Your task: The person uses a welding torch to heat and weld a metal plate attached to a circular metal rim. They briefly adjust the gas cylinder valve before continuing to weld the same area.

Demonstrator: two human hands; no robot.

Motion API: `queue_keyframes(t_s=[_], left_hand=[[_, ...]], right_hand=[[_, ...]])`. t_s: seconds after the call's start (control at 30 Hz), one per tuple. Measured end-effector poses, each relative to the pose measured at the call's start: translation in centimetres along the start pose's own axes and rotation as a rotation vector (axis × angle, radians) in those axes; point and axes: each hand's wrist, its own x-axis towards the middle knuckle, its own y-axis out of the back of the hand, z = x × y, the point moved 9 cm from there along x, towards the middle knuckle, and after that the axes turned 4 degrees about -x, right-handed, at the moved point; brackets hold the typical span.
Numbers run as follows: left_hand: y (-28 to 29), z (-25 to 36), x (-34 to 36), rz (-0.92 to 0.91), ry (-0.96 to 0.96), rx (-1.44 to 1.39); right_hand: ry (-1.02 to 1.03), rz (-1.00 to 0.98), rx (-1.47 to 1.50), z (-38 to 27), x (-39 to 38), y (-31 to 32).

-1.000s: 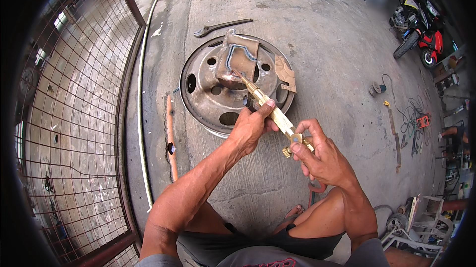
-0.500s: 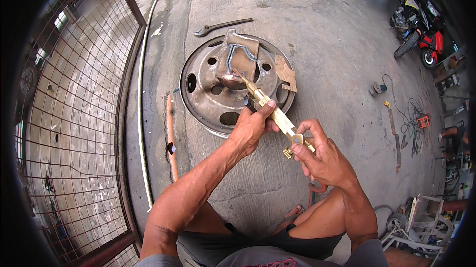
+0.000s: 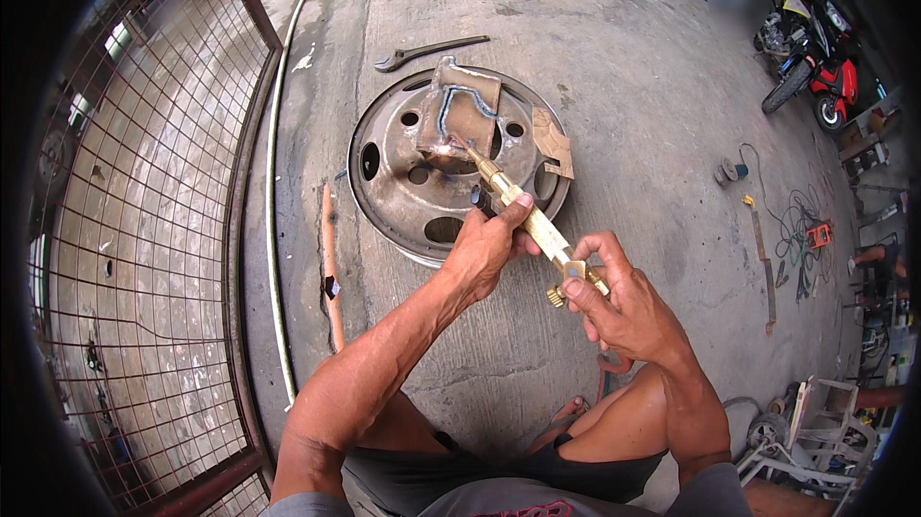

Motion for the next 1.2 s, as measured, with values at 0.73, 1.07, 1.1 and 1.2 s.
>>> queue_keyframes(t_s=[0.73,1.07,1.1,1.2], left_hand=[[-0.16,0.3,-0.08,-0.003,-0.001,-0.021],[-0.02,0.01,0.48,-0.006,-0.03,-0.03],[0.01,-0.03,0.5,-0.006,-0.026,-0.028],[0.14,-0.14,0.54,-0.006,-0.017,-0.028]], right_hand=[[0.006,-0.002,-0.011,-0.07,-0.05,-0.07],[0.017,0.001,-0.023,-0.08,0.13,-0.04],[0.015,0.001,-0.024,-0.13,0.13,-0.03],[0.013,0.0,-0.026,-0.17,0.15,-0.07]])
